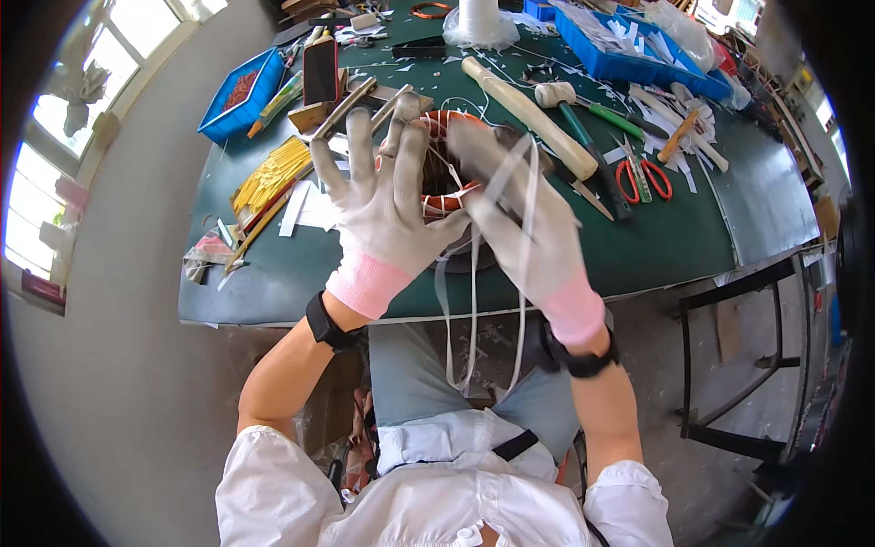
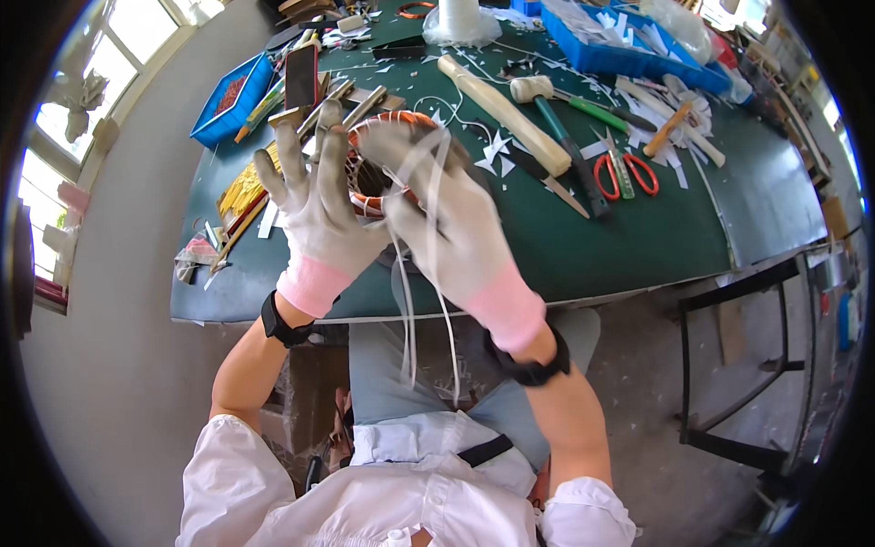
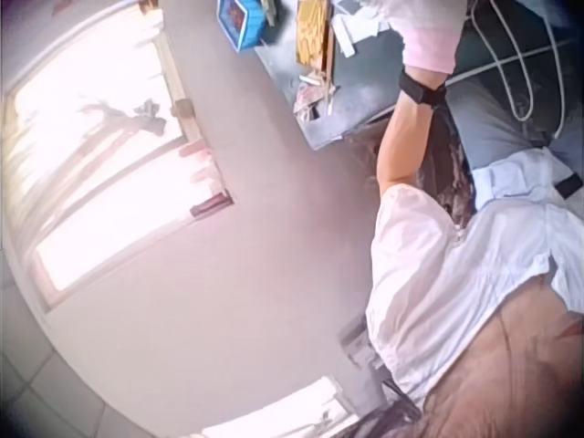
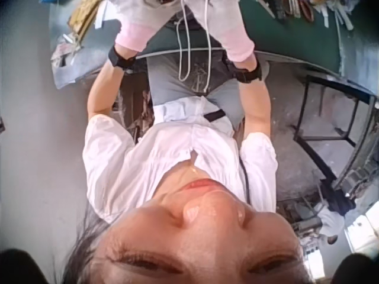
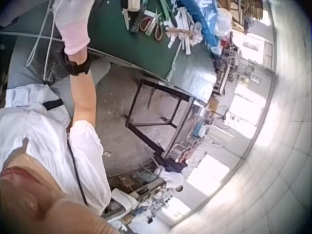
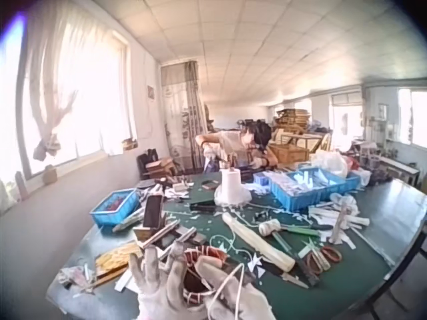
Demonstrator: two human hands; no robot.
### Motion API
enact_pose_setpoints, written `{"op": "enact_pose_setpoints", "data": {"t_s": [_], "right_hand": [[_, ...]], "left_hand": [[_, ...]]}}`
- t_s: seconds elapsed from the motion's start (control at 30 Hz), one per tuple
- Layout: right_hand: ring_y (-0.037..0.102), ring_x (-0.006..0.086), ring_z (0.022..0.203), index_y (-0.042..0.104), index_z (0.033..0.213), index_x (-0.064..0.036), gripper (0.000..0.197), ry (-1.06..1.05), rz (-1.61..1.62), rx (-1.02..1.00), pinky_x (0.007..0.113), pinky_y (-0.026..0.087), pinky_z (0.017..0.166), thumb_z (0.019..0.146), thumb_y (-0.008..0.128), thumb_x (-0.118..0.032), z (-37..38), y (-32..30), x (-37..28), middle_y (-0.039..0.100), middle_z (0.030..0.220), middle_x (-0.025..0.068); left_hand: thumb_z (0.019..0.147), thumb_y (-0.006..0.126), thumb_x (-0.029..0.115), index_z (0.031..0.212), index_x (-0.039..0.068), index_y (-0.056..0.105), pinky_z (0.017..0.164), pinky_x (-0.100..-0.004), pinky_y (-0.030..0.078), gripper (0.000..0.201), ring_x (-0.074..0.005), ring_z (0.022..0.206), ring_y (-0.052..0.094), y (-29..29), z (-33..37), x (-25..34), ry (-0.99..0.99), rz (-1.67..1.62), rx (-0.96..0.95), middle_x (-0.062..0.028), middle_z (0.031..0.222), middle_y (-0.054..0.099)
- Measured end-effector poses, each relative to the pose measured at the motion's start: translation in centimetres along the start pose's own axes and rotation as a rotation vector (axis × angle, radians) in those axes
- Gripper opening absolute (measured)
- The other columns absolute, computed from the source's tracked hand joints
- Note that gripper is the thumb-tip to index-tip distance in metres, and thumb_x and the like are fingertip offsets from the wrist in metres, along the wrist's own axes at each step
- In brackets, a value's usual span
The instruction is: Tying and securing the copper windings of an electric motor stator using string and a hook tool.
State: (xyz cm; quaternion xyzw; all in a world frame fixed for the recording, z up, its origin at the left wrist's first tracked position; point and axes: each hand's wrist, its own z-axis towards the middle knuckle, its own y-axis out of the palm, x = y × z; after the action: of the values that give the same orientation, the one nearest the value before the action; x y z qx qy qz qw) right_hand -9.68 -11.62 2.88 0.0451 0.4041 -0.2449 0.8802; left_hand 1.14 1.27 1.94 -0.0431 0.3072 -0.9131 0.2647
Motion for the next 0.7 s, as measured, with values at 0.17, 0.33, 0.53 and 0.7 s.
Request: {"op": "enact_pose_setpoints", "data": {"t_s": [0.17, 0.33, 0.53, 0.7], "right_hand": [[0.064, 0.0322, 0.096, 0.059, 0.123, -0.0023, 0.027, 0.077, -0.25, -0.039, 0.038, 0.049, 0.088, 0.097, 0.055, -0.005, -3.6, -0.3, 0.4, 0.064, 0.111, 0.0197], [0.027, 0.0045, 0.05, 0.055, 0.104, -0.005, 0.016, 0.885, 0.843, 0.943, 0.021, 0.024, 0.042, 0.099, 0.059, -0.02, -31.1, -22.1, -1.1, 0.034, 0.065, -0.0062], [0.054, 0.0124, 0.082, 0.055, 0.129, -0.0045, 0.039, 0.925, -0.204, 1.45, 0.028, 0.047, 0.079, 0.097, 0.054, -0.025, -43.3, -28.5, -3.0, 0.059, 0.106, 0.006], [0.058, 0.0164, 0.088, 0.061, 0.114, -0.005, 0.027, 0.284, -0.6, 0.149, 0.025, 0.046, 0.073, 0.089, 0.064, -0.014, -8.3, -4.9, -0.2, 0.061, 0.097, 0.01]], "left_hand": [[0.073, 0.077, 0.026, 0.125, 0.001, 0.051, 0.111, -0.0643, 0.023, 0.063, -0.0443, 0.13, 0.043, 1.1, -0.6, 0.5, 0.011, -0.251, 0.066, -0.0192, 0.133, 0.054], [0.072, 0.073, 0.013, 0.092, 0.004, 0.061, 0.103, -0.0505, 0.04, 0.025, -0.0311, 0.088, 0.059, 0.3, -0.8, -0.1, 0.074, -0.351, -0.292, -0.0099, 0.085, 0.062], [0.075, 0.07, 0.011, 0.097, 0.005, 0.06, 0.104, -0.0505, 0.037, 0.024, -0.0327, 0.087, 0.056, -0.6, 0.2, -1.1, 0.166, -0.377, -0.376, -0.0113, 0.084, 0.058], [0.079, 0.067, 0.011, 0.106, 0.003, 0.057, 0.104, -0.0505, 0.038, 0.029, -0.0365, 0.107, 0.054, 0.1, -1.1, 0.2, 0.121, -0.151, -0.388, -0.0153, 0.099, 0.058]]}}
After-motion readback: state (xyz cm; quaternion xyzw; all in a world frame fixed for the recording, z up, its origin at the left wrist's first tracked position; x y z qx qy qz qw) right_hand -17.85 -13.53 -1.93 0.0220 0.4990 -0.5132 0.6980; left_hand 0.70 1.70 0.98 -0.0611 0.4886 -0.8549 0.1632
